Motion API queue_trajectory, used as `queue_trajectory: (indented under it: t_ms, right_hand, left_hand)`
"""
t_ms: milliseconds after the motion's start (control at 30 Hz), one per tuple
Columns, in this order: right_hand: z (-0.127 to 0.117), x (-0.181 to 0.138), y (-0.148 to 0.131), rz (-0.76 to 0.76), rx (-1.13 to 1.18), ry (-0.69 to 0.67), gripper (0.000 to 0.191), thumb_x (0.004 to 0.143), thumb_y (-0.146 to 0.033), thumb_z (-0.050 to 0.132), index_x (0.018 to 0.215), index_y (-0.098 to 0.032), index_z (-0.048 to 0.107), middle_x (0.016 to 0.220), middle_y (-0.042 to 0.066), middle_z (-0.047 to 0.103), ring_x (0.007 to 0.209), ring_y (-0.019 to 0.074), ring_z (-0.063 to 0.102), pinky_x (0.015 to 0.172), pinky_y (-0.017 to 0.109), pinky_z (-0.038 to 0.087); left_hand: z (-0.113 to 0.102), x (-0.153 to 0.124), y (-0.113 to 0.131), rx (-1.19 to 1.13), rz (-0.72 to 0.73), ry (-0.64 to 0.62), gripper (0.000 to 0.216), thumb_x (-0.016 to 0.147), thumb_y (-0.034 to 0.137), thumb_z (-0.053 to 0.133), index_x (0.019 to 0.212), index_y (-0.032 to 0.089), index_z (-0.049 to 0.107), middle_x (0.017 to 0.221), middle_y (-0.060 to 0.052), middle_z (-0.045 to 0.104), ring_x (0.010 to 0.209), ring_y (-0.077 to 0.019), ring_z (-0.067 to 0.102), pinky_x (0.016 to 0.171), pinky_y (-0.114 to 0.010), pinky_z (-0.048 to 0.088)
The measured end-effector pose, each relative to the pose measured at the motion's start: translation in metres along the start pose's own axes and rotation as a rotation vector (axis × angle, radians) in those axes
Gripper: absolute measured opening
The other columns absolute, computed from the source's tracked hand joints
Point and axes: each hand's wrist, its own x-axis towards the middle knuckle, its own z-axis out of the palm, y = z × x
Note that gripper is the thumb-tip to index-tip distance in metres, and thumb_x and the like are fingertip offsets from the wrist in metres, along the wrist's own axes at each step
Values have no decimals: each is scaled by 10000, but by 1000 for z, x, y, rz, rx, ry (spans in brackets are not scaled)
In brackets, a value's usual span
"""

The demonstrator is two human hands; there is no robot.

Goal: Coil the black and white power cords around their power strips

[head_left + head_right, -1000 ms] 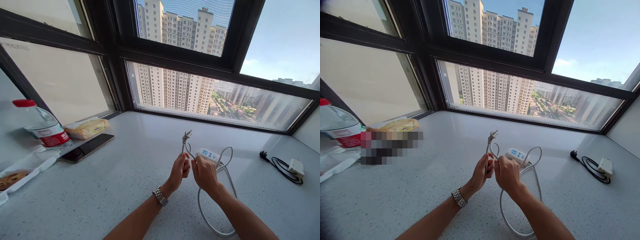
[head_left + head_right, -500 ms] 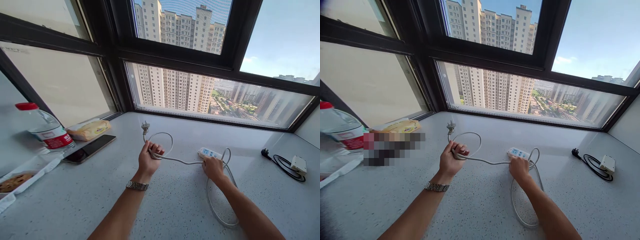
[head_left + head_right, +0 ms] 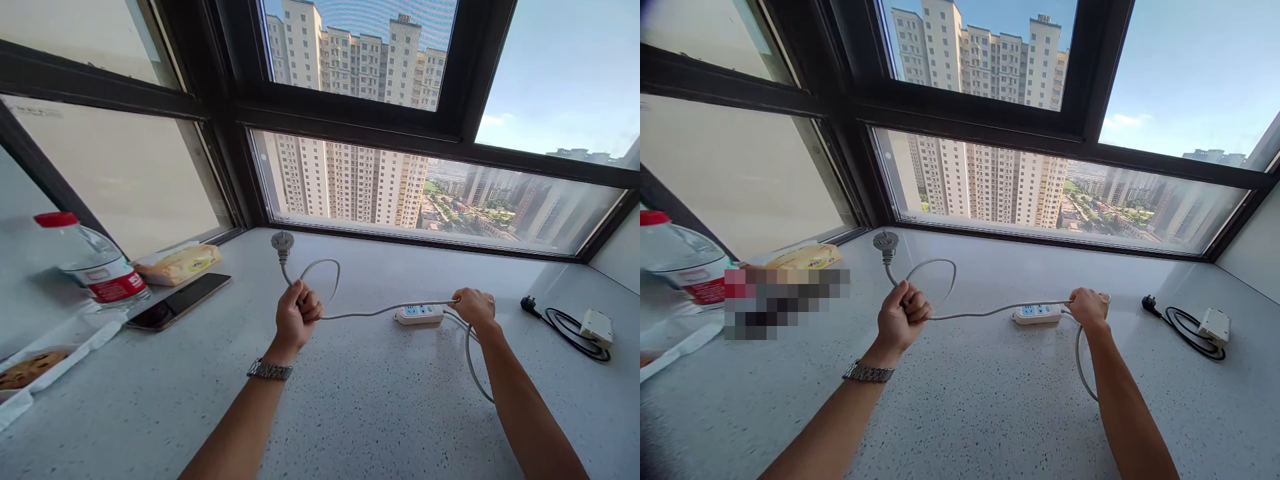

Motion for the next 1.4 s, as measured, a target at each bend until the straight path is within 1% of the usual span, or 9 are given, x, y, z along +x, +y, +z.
queue_trajectory:
  t_ms: [133,233,367,500,700,867,967,1200,1400]
  right_hand:
    - [-10,-14,-8,-271,8,-128,167,790,-318,653,697,-186,692,692,44,652,691,178,582,694,311,351]
    - [-18,-24,-12,-572,260,-449,317,774,-423,663,609,-161,593,567,-14,519,544,115,464,548,253,312]
    - [-18,-33,-26,-886,711,-823,424,802,-562,594,731,-144,602,611,-25,510,567,97,477,554,227,368]
    - [-5,-41,-50,-862,939,-962,471,786,-606,596,796,-136,616,612,-18,534,566,104,547,583,238,451]
    - [10,-40,-71,-338,1197,-580,459,788,-604,574,681,-158,536,479,-33,516,392,94,505,418,206,406]
    - [8,-43,-81,-84,1534,-450,353,784,-484,609,661,-165,519,445,-53,493,342,78,453,407,213,416]
    - [1,-50,-83,-53,1637,-360,345,750,-488,637,690,-163,538,436,-60,488,336,80,444,399,214,404]
    - [-1,-53,-84,-31,1705,-100,450,676,-605,649,733,-170,546,484,-57,474,388,77,412,421,224,373]
    - [6,-79,-102,-331,1441,17,362,841,-544,455,778,-190,497,617,-1,558,509,120,488,529,259,396]
  left_hand:
    - [7,-8,-21,213,86,-29,424,765,369,653,535,189,346,430,90,234,348,-37,176,347,-163,183]
    - [10,-12,-30,316,195,12,421,764,376,643,530,196,343,445,80,245,362,-45,197,351,-169,184]
    - [13,-14,-32,364,317,83,423,773,401,620,530,206,334,446,76,250,368,-57,200,352,-186,185]
    - [16,-18,-32,360,349,76,442,772,444,619,526,210,336,437,77,242,372,-64,199,359,-199,176]
    - [21,-29,-35,314,312,-82,489,783,496,624,510,198,347,442,71,243,385,-58,199,378,-202,202]
    - [25,-33,-44,204,52,-139,525,718,539,679,541,203,317,427,94,224,366,-40,156,358,-184,197]
    - [27,-36,-52,177,-64,-172,542,694,549,695,555,205,300,414,107,206,358,-32,138,350,-173,180]
    - [30,-44,-56,239,-111,-365,559,693,560,701,543,191,309,412,103,237,361,-21,164,367,-165,156]
    - [40,-61,-77,249,-287,-421,616,646,710,643,541,187,334,410,102,244,364,-19,148,369,-176,119]
